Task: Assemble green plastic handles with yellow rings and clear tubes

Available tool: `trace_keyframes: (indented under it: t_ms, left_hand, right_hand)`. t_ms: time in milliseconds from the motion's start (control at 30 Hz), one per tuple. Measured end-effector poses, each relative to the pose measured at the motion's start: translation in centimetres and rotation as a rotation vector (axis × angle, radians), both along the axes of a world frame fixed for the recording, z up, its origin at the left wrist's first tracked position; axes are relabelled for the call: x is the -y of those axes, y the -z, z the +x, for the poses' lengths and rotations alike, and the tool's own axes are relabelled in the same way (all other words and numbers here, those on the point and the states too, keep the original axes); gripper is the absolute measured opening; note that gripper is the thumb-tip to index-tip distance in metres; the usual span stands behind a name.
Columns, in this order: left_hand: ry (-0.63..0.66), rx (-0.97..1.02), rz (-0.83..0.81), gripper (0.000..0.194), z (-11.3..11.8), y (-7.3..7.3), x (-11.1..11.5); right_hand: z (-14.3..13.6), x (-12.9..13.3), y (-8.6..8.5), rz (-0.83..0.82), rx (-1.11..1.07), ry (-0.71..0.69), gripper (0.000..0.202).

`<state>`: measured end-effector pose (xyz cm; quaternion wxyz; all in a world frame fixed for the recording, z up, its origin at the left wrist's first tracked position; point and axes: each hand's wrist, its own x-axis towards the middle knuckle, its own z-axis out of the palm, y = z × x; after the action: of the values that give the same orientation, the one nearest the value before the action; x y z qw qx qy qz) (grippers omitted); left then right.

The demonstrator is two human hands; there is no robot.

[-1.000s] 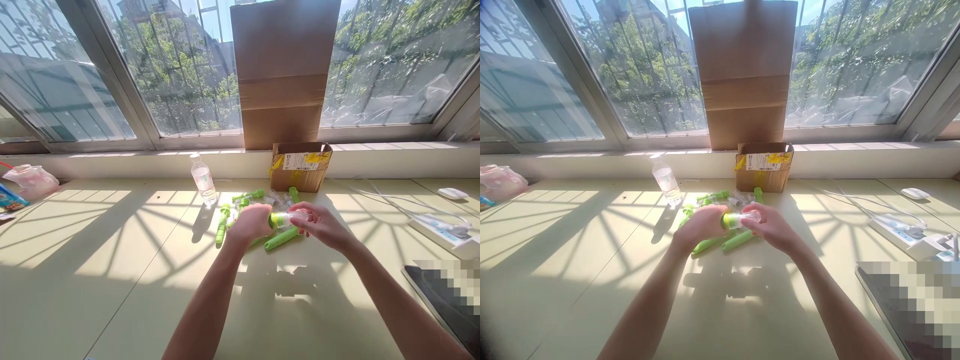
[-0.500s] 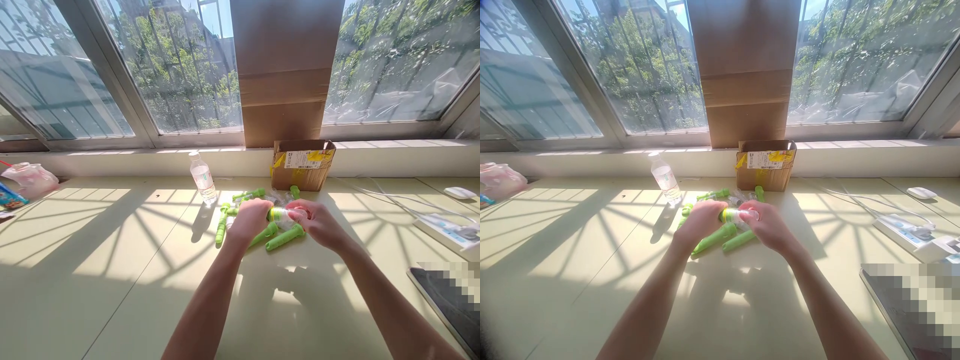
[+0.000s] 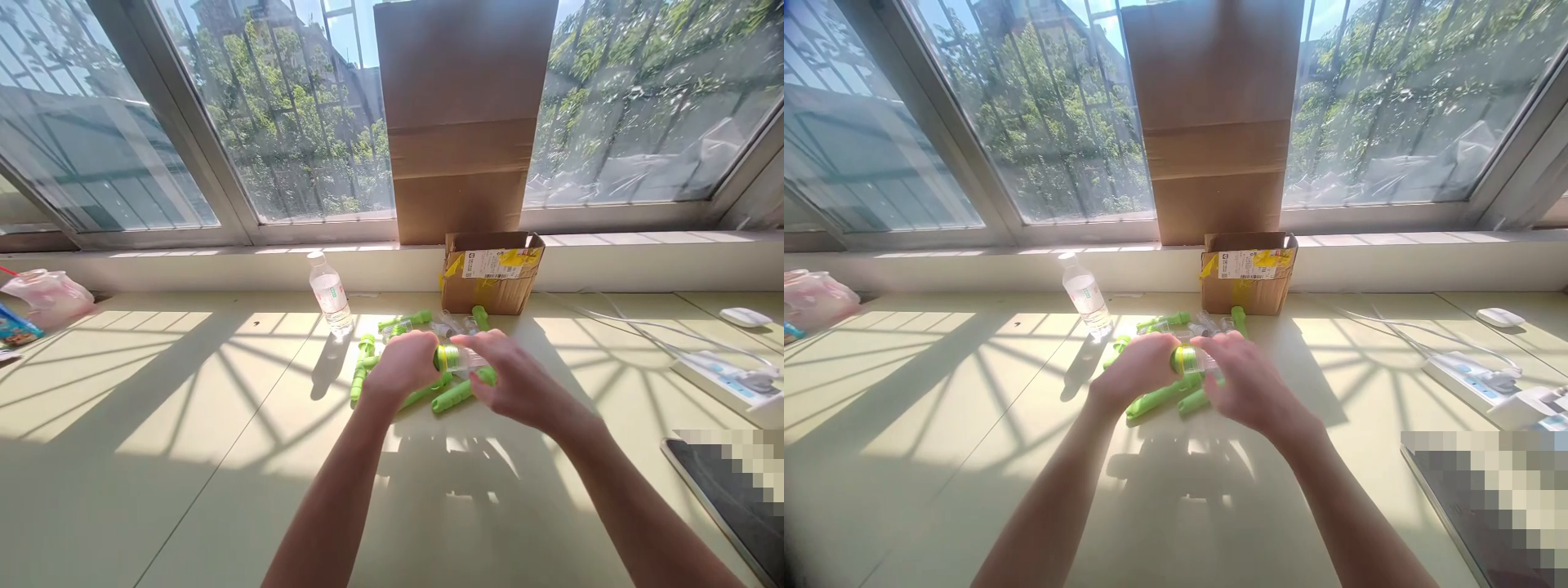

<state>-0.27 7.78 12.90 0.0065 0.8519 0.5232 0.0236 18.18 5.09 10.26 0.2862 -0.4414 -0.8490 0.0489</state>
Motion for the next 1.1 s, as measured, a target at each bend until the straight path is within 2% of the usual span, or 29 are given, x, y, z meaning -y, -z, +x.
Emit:
trace_keyframes:
  t_ms: [67, 133, 200, 300, 433, 500, 600, 700, 800, 1100]
  left_hand:
    - [0.006, 0.004, -0.016, 0.006, 0.1, -0.1, 0.1]
    - [0.013, -0.006, -0.005, 0.007, 0.3, -0.1, 0.2]
    - [0.04, -0.016, 0.04, 0.012, 0.7, 0.0, 0.3]
    - [0.096, -0.025, 0.13, 0.019, 1.4, 0.4, 0.2]
    - [0.155, -0.061, 0.191, 0.025, 2.4, 1.0, 0.2]
    - [0.143, -0.061, 0.188, 0.027, 2.6, 1.0, 0.3]
    - [0.088, -0.033, 0.154, 0.027, 2.4, 0.4, 0.6]
    - [0.017, -0.005, 0.086, 0.011, 1.3, -0.3, 0.8]
    - [-0.002, 0.0, -0.055, 0.01, 0.3, -0.5, 0.4]
    - [0.026, -0.084, 0.17, 0.017, 0.7, 1.8, -0.9]
  right_hand:
    - [-0.9, 0.1, 0.5, 0.13, 0.154, 0.081, 0.04]
    - [-1.6, 0.1, 1.1, 0.214, 0.288, 0.198, 0.027]
    - [-2.1, 0.0, 1.6, 0.229, 0.343, 0.342, 0.012]
    - [-2.1, 0.0, 1.9, 0.151, 0.354, 0.479, 0.006]
    - [-1.2, -0.2, 1.7, -0.053, 0.361, 0.467, 0.007]
    - [-0.8, -0.4, 1.7, -0.05, 0.348, 0.454, 0.01]
    - [-0.3, -0.9, 1.7, 0.147, 0.335, 0.46, 0.01]
    - [-0.2, -1.1, 1.9, 0.381, 0.315, 0.451, 0.022]
    - [-0.4, -1.1, 2.1, 0.49, 0.302, 0.438, 0.028]
    - [-0.9, -0.6, 1.8, 0.136, 0.428, 0.474, 0.028]
